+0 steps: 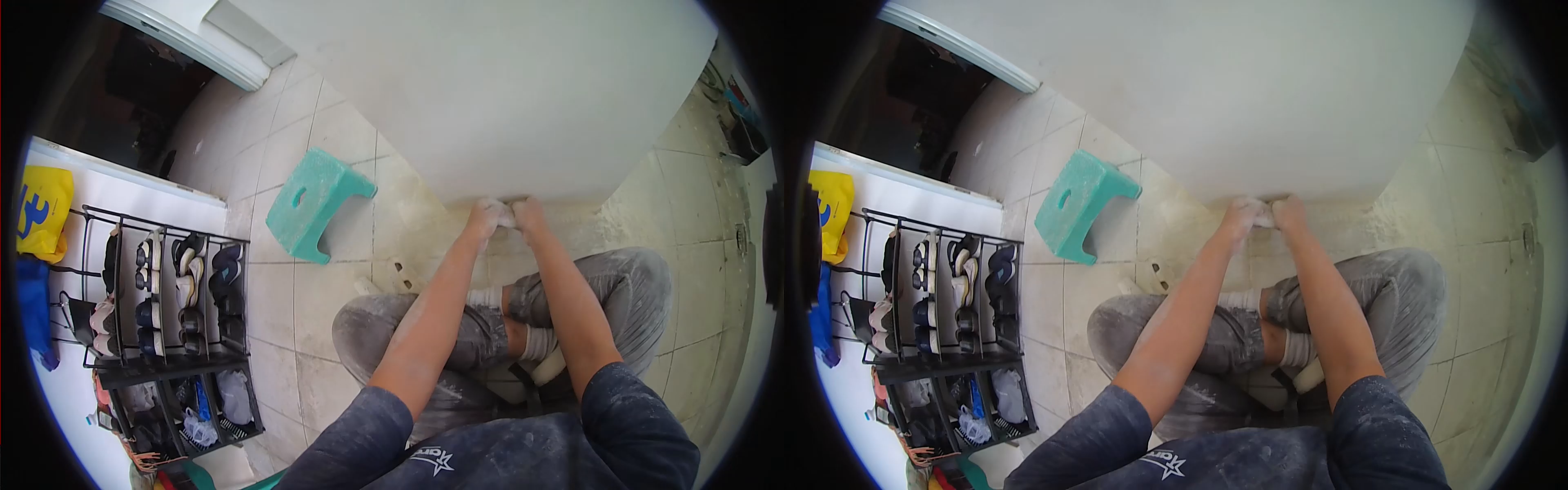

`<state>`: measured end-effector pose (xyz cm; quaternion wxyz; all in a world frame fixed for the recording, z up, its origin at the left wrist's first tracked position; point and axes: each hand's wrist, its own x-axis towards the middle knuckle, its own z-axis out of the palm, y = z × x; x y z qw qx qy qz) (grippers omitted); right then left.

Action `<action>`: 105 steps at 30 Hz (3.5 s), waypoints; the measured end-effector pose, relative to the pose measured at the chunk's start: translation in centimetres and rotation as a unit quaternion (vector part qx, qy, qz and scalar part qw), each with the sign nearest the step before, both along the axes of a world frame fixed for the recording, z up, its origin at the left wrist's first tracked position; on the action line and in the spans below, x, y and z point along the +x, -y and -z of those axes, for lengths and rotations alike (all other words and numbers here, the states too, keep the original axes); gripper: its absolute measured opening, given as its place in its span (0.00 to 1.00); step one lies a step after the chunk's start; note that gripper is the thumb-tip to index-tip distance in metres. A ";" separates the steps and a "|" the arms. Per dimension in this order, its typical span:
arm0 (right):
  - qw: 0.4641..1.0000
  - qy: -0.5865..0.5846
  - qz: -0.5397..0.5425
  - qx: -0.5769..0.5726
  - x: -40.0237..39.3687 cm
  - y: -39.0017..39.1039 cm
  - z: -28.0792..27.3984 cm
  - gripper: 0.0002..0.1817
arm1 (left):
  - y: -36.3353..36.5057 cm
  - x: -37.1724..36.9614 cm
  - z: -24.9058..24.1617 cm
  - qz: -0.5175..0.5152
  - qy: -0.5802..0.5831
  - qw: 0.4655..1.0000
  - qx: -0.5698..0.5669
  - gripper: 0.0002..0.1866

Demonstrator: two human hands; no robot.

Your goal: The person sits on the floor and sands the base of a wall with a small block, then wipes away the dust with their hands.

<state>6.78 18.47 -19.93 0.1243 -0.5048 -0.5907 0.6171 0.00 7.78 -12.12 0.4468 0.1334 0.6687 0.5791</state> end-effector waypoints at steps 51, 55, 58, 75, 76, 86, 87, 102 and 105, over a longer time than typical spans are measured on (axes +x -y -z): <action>0.998 -0.019 0.032 -0.043 0.0 0.5 0.7 0.16 | -0.3 0.4 1.5 -0.060 0.005 0.998 -0.026 0.05; 0.997 -0.053 0.020 -0.058 -0.5 0.5 0.9 0.12 | -0.7 -0.6 2.5 -0.059 -0.018 0.998 0.021 0.06; 0.998 -0.006 -0.013 -0.064 0.4 0.5 -0.7 0.13 | 0.4 -0.6 3.9 -0.022 -0.007 1.000 -0.003 0.06; 0.995 -0.075 -0.020 -0.059 0.0 0.4 0.2 0.12 | -0.6 -0.2 1.9 -0.056 -0.113 0.992 -0.023 0.06; 0.994 -0.079 -0.017 -0.077 -0.1 0.2 -0.2 0.12 | -0.5 -0.3 2.0 -0.063 -0.122 0.990 -0.011 0.06; 0.998 -0.028 -0.012 -0.049 -0.3 0.1 -0.5 0.12 | -0.5 -0.1 3.2 -0.068 -0.106 0.992 0.008 0.05; 0.998 -0.024 -0.011 -0.057 -0.2 0.3 -0.1 0.12 | -0.2 -0.3 2.4 -0.056 -0.094 0.994 0.000 0.05; 0.997 0.035 -0.043 -0.047 -0.5 0.2 2.1 0.15 | 0.3 -0.3 2.7 -0.032 -0.062 0.997 -0.023 0.05; 1.000 -0.006 -0.016 0.000 -0.8 0.0 4.1 0.15 | -0.4 -0.2 3.6 -0.046 -0.120 0.991 -0.023 0.05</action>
